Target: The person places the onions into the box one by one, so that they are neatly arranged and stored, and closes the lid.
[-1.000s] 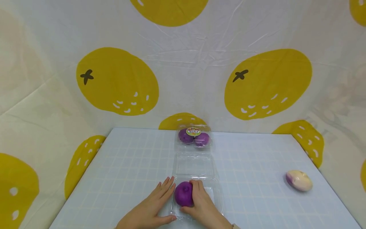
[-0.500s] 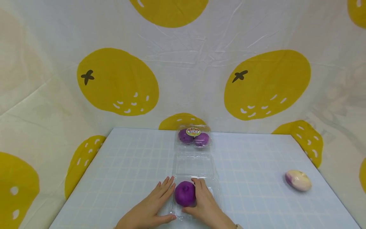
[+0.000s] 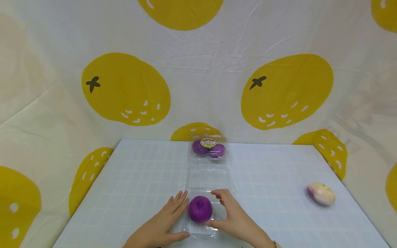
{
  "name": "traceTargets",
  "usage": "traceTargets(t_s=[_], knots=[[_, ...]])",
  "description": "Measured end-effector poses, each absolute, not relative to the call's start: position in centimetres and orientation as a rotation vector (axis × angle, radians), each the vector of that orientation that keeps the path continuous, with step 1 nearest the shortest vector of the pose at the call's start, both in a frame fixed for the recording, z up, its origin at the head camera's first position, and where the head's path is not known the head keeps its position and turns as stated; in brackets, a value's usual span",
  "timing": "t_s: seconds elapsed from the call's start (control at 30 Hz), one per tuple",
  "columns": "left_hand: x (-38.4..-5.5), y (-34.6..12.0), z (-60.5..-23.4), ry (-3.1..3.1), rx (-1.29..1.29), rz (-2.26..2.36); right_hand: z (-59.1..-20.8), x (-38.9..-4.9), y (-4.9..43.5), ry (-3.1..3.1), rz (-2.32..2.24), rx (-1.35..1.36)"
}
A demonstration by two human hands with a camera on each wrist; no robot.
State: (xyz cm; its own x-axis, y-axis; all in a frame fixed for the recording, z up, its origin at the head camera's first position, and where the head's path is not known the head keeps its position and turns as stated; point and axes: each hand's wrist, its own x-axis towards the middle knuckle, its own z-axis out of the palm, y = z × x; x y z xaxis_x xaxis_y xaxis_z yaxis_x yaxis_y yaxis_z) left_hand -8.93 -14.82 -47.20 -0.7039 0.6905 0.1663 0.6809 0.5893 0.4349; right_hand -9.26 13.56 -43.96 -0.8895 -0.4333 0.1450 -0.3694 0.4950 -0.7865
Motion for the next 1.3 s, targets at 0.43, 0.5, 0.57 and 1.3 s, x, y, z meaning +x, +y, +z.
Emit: traceTargets(t_s=[0.43,0.5,0.57,1.3], knots=[[-8.9,-14.8,-47.5,2.808,1.254,0.750,-43.2,-11.7,18.4,2.403,-1.969,-1.115],[-8.9,-14.9,-47.5,2.809,1.246,0.743,-43.5,-12.2,19.3,2.385,-2.048,-1.195],[-8.9,-14.9,-47.5,2.811,1.245,0.740,-43.7,-12.7,20.4,2.409,-2.109,-1.219],[-9.0,-14.9,-47.6,2.784,1.229,0.755,-44.1,-14.5,34.1,2.836,-2.663,-0.286]])
